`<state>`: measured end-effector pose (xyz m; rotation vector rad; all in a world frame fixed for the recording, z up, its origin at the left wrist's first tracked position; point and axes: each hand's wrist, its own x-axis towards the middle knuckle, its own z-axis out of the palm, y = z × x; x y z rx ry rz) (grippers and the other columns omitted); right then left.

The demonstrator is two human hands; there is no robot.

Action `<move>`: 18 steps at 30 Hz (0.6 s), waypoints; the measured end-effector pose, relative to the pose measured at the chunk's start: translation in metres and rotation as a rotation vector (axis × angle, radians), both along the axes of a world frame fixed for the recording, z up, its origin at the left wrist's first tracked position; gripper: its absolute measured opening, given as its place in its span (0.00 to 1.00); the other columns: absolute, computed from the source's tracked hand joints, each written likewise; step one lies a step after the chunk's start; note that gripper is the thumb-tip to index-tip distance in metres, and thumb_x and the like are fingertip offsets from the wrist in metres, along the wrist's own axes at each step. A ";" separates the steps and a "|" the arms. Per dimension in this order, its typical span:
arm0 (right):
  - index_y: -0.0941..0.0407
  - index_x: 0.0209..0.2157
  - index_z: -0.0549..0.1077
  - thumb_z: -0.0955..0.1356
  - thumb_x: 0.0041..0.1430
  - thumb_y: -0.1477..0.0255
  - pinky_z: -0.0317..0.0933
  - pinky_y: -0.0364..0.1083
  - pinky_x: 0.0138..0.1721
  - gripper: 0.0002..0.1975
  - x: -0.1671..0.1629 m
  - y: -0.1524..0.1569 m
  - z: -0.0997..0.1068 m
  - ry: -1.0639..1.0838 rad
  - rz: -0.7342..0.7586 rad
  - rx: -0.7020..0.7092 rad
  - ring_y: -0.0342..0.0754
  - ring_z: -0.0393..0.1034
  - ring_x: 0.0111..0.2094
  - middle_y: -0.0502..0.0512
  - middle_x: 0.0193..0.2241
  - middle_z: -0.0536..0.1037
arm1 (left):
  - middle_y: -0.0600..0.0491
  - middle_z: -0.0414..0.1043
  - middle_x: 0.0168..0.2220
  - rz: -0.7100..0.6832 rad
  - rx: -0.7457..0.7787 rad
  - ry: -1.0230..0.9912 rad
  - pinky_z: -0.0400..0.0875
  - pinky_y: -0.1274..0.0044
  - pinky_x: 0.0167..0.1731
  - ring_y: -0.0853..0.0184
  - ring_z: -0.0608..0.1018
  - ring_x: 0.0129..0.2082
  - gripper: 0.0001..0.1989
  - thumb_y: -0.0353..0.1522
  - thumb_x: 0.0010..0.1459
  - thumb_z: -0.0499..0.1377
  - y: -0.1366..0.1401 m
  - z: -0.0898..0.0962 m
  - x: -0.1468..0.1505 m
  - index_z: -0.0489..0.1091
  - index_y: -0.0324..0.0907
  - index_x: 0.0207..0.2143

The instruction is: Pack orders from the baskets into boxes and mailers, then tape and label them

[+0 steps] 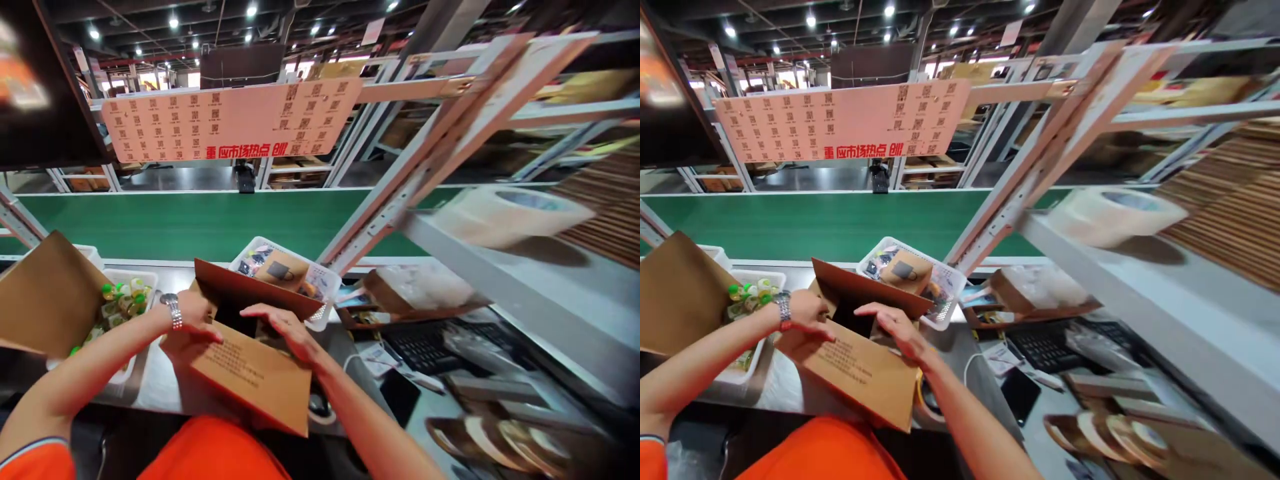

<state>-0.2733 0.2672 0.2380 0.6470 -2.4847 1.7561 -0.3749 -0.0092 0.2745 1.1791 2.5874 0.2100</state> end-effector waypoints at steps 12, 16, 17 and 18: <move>0.62 0.68 0.72 0.63 0.76 0.66 0.68 0.64 0.67 0.25 0.016 0.044 0.027 0.630 -0.558 0.792 0.63 0.75 0.64 0.70 0.61 0.79 | 0.34 0.47 0.79 -0.168 0.181 0.651 0.55 0.50 0.73 0.44 0.53 0.79 0.34 0.29 0.69 0.54 -0.004 -0.059 0.059 0.55 0.38 0.76; 0.57 0.63 0.77 0.64 0.76 0.67 0.75 0.55 0.63 0.20 0.038 0.038 0.002 0.609 -0.434 0.776 0.56 0.83 0.54 0.62 0.56 0.84 | 0.36 0.46 0.79 -0.153 0.226 0.674 0.53 0.53 0.75 0.48 0.51 0.79 0.34 0.30 0.70 0.53 -0.006 -0.060 0.056 0.54 0.37 0.76; 0.56 0.62 0.78 0.65 0.76 0.67 0.75 0.54 0.63 0.20 0.046 0.035 -0.005 0.599 -0.398 0.771 0.55 0.83 0.54 0.60 0.56 0.84 | 0.37 0.46 0.79 -0.153 0.233 0.670 0.52 0.54 0.75 0.49 0.50 0.80 0.34 0.31 0.70 0.53 -0.006 -0.062 0.055 0.54 0.37 0.76; 0.55 0.62 0.78 0.65 0.76 0.66 0.76 0.53 0.61 0.19 0.053 0.032 -0.014 0.588 -0.368 0.769 0.54 0.83 0.54 0.59 0.57 0.84 | 0.37 0.46 0.79 -0.157 0.239 0.659 0.52 0.55 0.76 0.50 0.50 0.80 0.34 0.31 0.71 0.52 -0.006 -0.063 0.055 0.53 0.36 0.77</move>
